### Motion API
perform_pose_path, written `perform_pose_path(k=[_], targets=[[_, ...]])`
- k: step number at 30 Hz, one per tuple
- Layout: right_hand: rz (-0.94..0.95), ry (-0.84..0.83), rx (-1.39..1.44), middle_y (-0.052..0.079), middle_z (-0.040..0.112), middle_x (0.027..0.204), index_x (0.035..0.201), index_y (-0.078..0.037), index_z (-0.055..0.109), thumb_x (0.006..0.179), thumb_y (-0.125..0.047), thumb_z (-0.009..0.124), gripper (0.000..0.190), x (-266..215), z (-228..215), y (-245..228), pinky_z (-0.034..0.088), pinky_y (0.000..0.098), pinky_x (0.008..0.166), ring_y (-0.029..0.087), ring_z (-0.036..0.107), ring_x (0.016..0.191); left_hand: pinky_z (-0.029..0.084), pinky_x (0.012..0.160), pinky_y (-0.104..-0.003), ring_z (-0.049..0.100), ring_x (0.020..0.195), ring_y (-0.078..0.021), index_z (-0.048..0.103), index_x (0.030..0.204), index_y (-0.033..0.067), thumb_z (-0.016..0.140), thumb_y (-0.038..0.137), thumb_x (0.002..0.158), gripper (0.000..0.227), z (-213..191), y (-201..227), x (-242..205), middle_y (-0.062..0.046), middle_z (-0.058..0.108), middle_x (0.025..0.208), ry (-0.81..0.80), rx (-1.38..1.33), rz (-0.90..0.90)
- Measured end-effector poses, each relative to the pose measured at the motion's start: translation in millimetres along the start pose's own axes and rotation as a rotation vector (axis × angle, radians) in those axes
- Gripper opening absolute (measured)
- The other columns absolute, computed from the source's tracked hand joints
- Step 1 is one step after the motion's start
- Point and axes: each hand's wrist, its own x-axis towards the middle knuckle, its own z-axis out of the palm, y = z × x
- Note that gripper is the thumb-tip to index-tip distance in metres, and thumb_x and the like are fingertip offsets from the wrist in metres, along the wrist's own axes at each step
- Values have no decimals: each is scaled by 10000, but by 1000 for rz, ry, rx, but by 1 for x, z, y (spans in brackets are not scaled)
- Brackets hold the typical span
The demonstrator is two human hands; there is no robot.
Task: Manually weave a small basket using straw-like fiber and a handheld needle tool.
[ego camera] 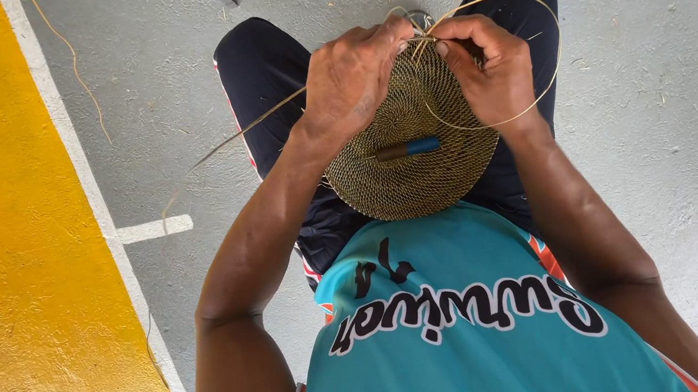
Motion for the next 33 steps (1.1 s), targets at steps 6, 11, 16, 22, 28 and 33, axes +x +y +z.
perform_pose_path(k=[6,11,16,22,28,33], targets=[[-379,213,-637,132,587,1193,1205,-73,645,930,-93,842,339,-17,21,-3,359,547,1142,329,515,1218,533,474,-300,662,613,-133,645,1129,56,657,91,993,140,5,2,1,-30,676,738,58,209,113],[-498,247,-698,56,669,1134,1126,-100,649,1001,-67,799,198,-8,20,0,344,558,1140,295,525,1232,536,491,-302,671,642,-149,645,1122,94,696,128,944,188,1,3,1,-16,719,840,133,178,134],[-476,177,-642,32,682,1080,1116,-88,631,1049,-17,721,132,-5,13,-4,345,573,1187,248,586,1208,520,446,-304,669,612,-143,669,1125,123,724,83,871,262,10,5,-9,-3,732,825,67,218,120],[-325,79,-479,83,692,1046,1068,-59,659,1017,21,717,111,36,-9,-1,433,453,1053,282,591,1108,546,512,-315,692,685,-148,643,1183,109,727,67,918,282,16,-7,-6,-6,707,802,74,233,121],[-4,-196,-72,25,690,939,1020,-33,588,1026,-16,700,114,62,-6,12,543,333,810,145,670,903,546,510,-296,682,654,-146,638,1308,175,698,60,876,451,7,-4,-3,2,680,758,168,262,251],[-322,141,-356,92,646,1112,1142,-18,603,1067,67,716,160,19,7,7,546,355,904,192,647,1015,542,507,-298,675,639,-130,673,1220,240,688,94,944,312,18,-11,-5,20,679,745,133,195,151]])
